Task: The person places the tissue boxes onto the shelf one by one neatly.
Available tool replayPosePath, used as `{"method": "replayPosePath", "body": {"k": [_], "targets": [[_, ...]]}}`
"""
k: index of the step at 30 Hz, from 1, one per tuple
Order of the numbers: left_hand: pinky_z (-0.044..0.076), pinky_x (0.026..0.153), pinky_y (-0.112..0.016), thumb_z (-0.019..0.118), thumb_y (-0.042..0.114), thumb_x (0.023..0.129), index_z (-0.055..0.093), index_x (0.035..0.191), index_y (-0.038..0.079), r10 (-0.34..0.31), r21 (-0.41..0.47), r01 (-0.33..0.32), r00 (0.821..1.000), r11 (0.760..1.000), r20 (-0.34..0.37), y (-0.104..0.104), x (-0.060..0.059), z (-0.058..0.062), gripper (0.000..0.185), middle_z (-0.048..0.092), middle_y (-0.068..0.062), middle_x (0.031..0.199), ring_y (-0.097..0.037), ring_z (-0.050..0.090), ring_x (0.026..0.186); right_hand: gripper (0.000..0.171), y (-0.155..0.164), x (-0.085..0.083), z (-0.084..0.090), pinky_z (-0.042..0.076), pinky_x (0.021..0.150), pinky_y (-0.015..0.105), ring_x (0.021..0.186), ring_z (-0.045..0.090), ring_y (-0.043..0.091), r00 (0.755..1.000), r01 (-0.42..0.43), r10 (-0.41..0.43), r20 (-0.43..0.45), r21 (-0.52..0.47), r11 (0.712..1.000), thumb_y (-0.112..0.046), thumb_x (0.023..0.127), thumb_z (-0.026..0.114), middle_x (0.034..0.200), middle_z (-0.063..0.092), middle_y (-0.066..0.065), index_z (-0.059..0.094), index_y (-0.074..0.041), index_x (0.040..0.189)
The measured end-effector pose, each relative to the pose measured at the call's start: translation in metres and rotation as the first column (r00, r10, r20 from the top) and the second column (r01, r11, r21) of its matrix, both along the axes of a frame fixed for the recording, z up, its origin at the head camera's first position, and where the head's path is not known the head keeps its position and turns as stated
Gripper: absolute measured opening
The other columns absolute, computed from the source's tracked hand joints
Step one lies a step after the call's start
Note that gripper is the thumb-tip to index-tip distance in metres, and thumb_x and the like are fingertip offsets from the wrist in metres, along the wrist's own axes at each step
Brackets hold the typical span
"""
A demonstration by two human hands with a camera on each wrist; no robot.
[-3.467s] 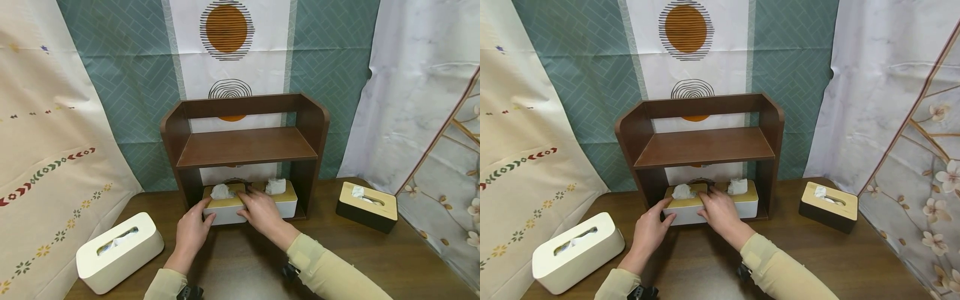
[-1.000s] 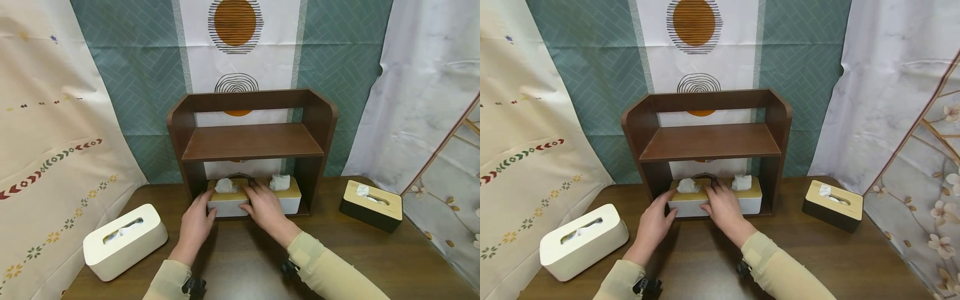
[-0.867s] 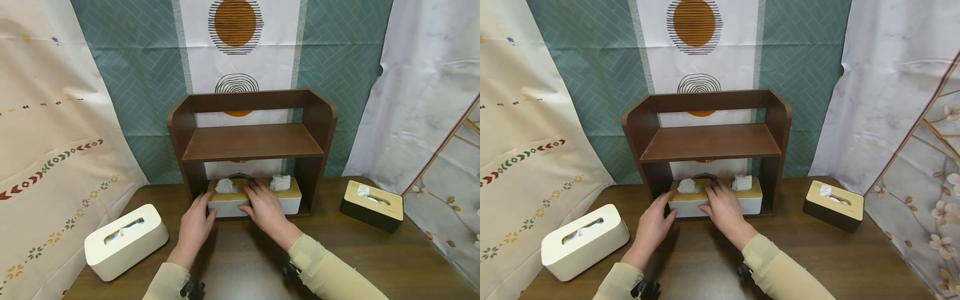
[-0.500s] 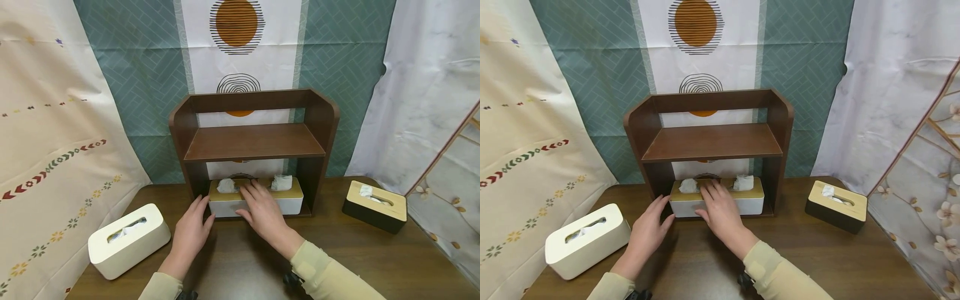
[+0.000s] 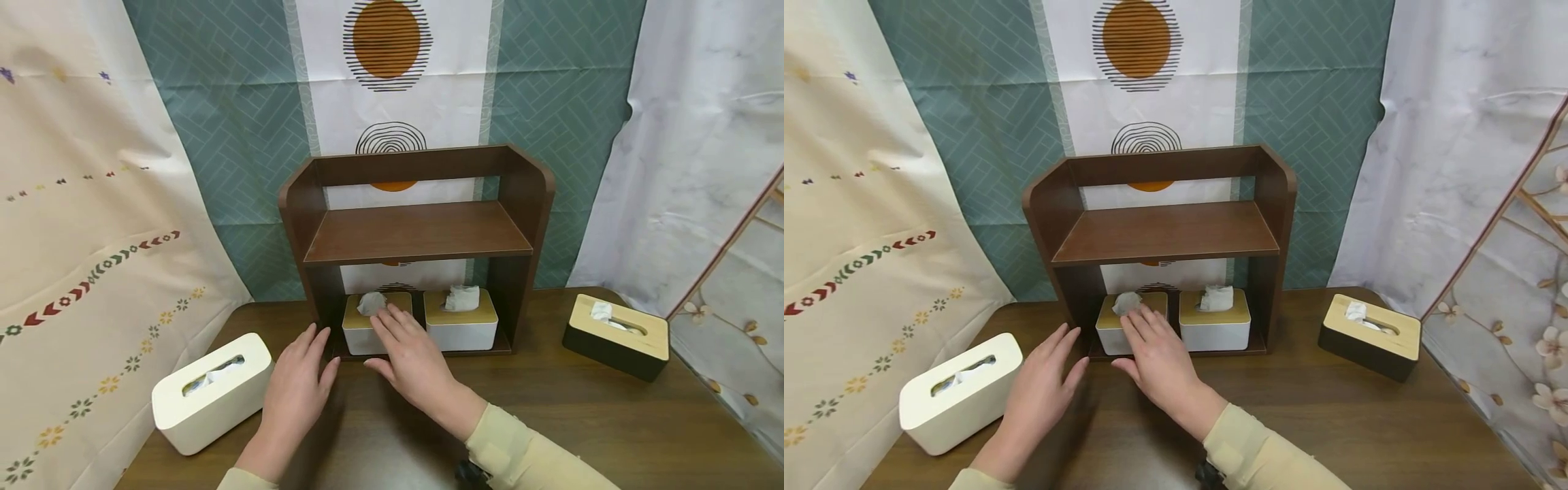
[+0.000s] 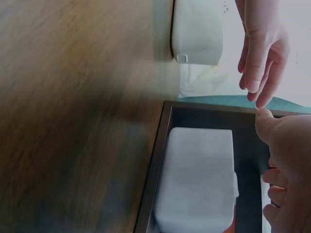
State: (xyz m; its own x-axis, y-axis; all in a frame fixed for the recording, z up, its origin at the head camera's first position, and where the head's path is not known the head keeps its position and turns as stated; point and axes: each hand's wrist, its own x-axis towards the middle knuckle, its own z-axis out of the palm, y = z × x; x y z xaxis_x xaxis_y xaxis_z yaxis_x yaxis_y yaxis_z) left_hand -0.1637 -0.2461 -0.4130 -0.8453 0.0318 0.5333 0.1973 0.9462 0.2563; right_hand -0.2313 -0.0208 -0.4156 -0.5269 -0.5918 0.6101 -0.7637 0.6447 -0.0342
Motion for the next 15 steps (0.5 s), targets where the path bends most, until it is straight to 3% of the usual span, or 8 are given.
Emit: {"method": "replayPosePath", "body": {"k": [6, 15], "targets": [[0.046, 0.115, -0.067, 0.086, 0.019, 0.098, 0.066, 0.147, -0.003, -0.013, -0.042, 0.01, 0.996, 0.999, -0.088, -0.01, 0.009, 0.003, 0.058, 0.058, -0.032, 0.154, -0.054, 0.058, 0.139, 0.074, -0.009, 0.006, 0.002, 0.036, 0.128, 0.052, 0.156, 0.047, 0.036, 0.999, -0.013, 0.013, 0.029, 0.023, 1.0, -0.047, 0.105, 0.075, 0.163, 0.055, 0.018, 0.056, -0.002, 0.16], [0.04, 0.118, -0.07, 0.086, 0.02, 0.098, 0.065, 0.147, -0.004, 0.021, -0.043, -0.025, 0.995, 0.999, -0.098, -0.024, 0.022, 0.006, 0.059, 0.054, -0.034, 0.157, -0.056, 0.05, 0.146, 0.075, -0.026, 0.012, 0.003, 0.034, 0.129, 0.047, 0.157, 0.046, 0.034, 0.999, -0.045, 0.043, 0.024, 0.063, 0.997, -0.052, 0.107, 0.07, 0.168, 0.05, 0.015, 0.053, -0.005, 0.162]]}}
